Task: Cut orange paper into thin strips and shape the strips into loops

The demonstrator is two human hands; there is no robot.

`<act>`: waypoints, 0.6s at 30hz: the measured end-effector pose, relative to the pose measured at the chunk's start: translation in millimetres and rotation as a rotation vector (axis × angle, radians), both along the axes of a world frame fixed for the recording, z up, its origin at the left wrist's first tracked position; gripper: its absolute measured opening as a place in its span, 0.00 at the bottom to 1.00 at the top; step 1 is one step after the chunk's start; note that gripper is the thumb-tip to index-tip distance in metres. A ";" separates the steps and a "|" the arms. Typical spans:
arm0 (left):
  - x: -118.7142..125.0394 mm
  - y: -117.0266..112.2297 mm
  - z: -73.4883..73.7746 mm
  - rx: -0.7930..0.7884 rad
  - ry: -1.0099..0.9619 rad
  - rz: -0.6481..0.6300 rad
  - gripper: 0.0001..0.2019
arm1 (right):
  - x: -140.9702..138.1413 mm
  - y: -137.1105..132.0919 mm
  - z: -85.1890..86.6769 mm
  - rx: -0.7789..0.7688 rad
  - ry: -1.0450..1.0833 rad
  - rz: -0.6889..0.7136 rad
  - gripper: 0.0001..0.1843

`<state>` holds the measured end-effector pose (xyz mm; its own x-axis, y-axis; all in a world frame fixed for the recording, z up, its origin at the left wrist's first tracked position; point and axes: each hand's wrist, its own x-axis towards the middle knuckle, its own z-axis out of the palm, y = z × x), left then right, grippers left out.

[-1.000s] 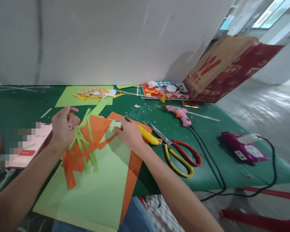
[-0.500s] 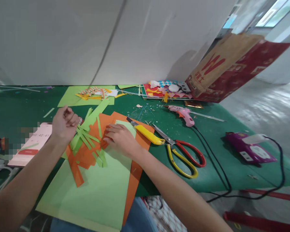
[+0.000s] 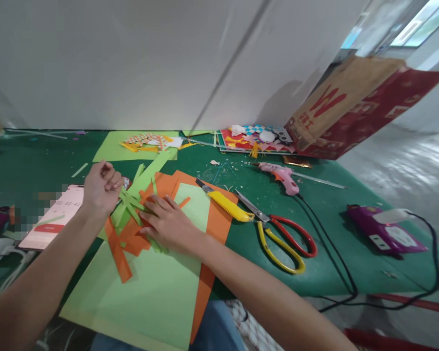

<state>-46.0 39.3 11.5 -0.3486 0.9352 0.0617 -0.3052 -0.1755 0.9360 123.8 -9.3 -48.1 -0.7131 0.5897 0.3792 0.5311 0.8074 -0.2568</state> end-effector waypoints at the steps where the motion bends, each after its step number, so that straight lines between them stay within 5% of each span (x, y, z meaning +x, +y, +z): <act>1: 0.1 0.1 -0.4 0.003 0.010 0.001 0.13 | 0.2 0.4 -0.6 -0.014 0.007 0.002 0.23; 8: 8.0 -2.9 -0.6 0.084 0.121 0.046 0.14 | 4.8 1.9 11.4 -0.255 0.348 -0.004 0.18; 14: 20.5 -19.8 -0.8 0.287 0.492 0.122 0.17 | 20.9 10.2 27.2 -0.795 0.885 -0.322 0.12; 18: 23.3 -21.5 -5.9 0.167 0.718 -0.082 0.19 | 26.0 16.1 24.2 -0.930 1.043 -0.250 0.15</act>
<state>-22.7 17.7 5.6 -0.0982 0.9149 0.3915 0.3532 -0.3357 0.8732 149.9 6.8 -23.9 -0.1930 0.9788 0.0686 -0.1276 0.0443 -0.9908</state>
